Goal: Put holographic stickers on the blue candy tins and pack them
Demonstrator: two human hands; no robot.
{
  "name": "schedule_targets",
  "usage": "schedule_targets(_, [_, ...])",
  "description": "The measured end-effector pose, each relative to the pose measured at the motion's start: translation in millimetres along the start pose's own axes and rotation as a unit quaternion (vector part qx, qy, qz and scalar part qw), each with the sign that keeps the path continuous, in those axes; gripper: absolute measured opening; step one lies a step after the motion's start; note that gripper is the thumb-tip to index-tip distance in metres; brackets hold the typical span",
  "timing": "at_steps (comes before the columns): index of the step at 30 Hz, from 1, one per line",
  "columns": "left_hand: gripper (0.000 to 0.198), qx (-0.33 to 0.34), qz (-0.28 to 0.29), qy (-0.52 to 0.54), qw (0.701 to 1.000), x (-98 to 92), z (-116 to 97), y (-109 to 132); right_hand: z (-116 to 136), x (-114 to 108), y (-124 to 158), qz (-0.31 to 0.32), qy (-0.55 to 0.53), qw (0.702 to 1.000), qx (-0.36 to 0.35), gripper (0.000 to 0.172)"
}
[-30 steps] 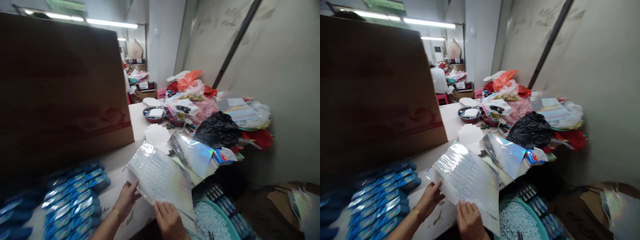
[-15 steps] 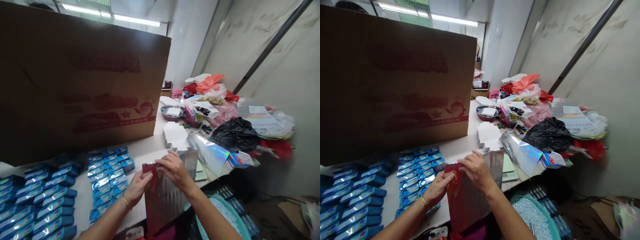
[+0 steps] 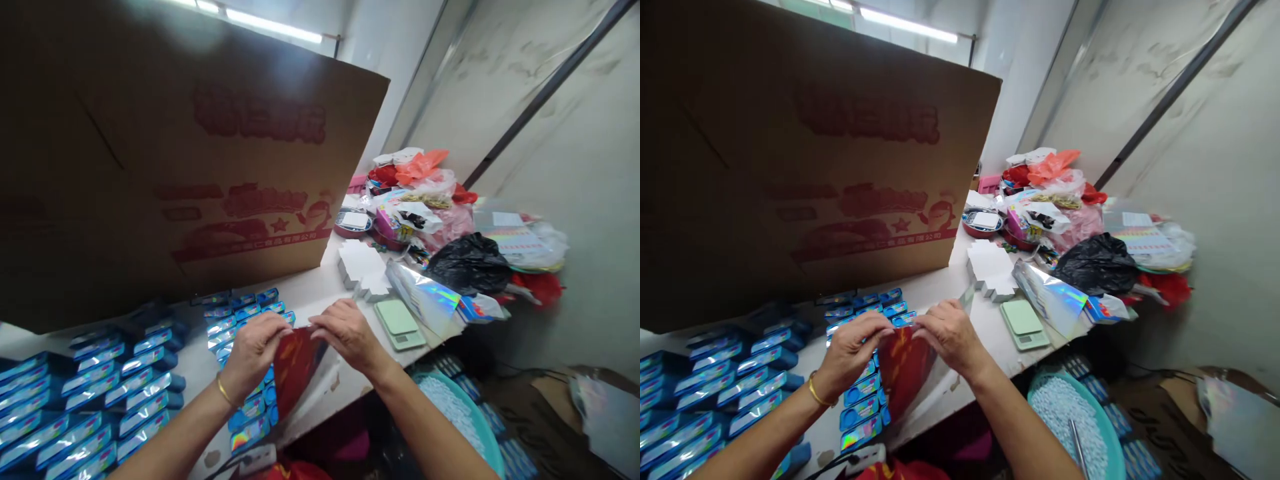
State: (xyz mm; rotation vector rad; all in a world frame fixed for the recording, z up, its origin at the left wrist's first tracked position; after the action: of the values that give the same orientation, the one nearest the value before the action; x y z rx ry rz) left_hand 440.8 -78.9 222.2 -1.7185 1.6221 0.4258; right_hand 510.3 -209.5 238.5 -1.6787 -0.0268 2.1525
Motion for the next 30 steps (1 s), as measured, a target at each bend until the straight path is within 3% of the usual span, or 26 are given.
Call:
schedule_targets(5, [0.017,-0.048,-0.040,-0.060,0.996,-8.1,12,1,-48,0,25,-0.001,0.029,0.999,0.041,0.025])
schedule_targets(10, [0.020,-0.073,-0.030,-0.113,0.990,-3.0,10,-13,-66,-4,33,0.035,0.130,0.991,-0.010,0.035])
schedule_targets(14, [0.021,-0.102,0.000,-0.038,0.994,13.1,3,-35,-93,-29,29,0.086,0.191,0.976,-0.049,0.038])
schedule_targets(17, [0.022,-0.158,-0.007,0.071,0.985,40.9,19,-54,-134,-31,18,0.124,0.203,0.970,-0.051,0.036])
schedule_targets(19, [0.021,-0.219,-0.007,0.175,0.960,72.9,49,-61,-165,-9,10,0.151,0.215,0.964,-0.045,0.033])
schedule_targets(21, [0.018,-0.269,-0.001,0.297,0.916,112.5,86,-62,-193,27,4,0.167,0.223,0.960,-0.029,0.029])
schedule_targets(24, [0.016,-0.308,-0.011,0.407,0.860,162.3,135,-52,-222,81,4,0.142,0.197,0.970,0.018,0.024])
schedule_targets(27, [0.017,-0.347,-0.049,0.414,0.840,186.9,168,-35,-225,119,8,0.094,0.151,0.982,0.064,0.023])
schedule_targets(30, [0.020,-0.377,-0.078,0.424,0.820,196.0,180,-22,-201,141,3,0.071,0.121,0.987,0.082,0.021])
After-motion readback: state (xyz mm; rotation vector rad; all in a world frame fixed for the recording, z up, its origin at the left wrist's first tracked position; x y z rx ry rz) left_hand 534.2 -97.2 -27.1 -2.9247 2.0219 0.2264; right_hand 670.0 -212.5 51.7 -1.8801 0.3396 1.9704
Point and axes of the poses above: each hand's wrist, its own y-axis away from the middle knuckle, its own x-axis out of the palm, z = x × y, the point moved 7 cm from there along -y, towards the middle knuckle, and after that the axes turned 13 degrees about z, right-handed, at the moved point
